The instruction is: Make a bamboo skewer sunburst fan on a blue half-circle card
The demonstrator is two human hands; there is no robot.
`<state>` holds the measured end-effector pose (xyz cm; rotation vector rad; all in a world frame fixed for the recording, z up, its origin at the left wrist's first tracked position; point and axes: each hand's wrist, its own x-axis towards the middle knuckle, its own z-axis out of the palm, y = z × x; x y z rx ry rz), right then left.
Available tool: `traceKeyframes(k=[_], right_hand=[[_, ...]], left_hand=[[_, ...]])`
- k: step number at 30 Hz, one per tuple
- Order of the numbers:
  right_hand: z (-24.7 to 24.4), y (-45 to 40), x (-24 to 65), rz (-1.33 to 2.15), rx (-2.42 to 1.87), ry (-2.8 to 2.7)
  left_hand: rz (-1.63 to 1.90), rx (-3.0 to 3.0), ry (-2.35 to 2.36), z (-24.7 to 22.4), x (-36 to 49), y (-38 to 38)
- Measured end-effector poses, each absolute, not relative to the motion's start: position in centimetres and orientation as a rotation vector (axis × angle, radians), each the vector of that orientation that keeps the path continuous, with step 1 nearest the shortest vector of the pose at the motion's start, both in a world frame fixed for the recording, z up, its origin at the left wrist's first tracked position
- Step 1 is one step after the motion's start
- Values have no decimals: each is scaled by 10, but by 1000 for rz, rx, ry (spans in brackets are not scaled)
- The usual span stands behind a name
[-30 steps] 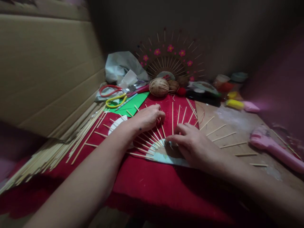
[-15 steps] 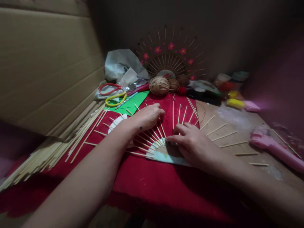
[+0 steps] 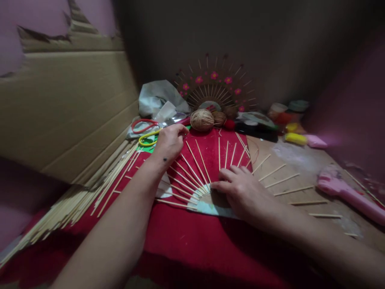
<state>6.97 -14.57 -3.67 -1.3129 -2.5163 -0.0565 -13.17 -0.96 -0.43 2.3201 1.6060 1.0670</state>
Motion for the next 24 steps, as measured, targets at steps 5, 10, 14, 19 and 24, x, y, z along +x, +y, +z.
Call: traceKeyframes(k=[5, 10, 14, 19, 24], right_hand=[[-37, -144, 67, -34, -1323, -2490], [-34, -144, 72, 42, -1223, -2300], [-23, -148, 82, 96, -1181, -2206], [-1, -156, 105, -72, -1184, -2027], [7, -160, 137, -215, -1303, -1776]], left_hand=[[1091, 2211, 1632, -7, -129, -10], [1021, 2243, 1676, -8, -127, -8], [1009, 2297, 1690, -11, -125, -8], [989, 2282, 1753, -14, -123, -8], [1038, 2199, 1750, -15, -122, -9]])
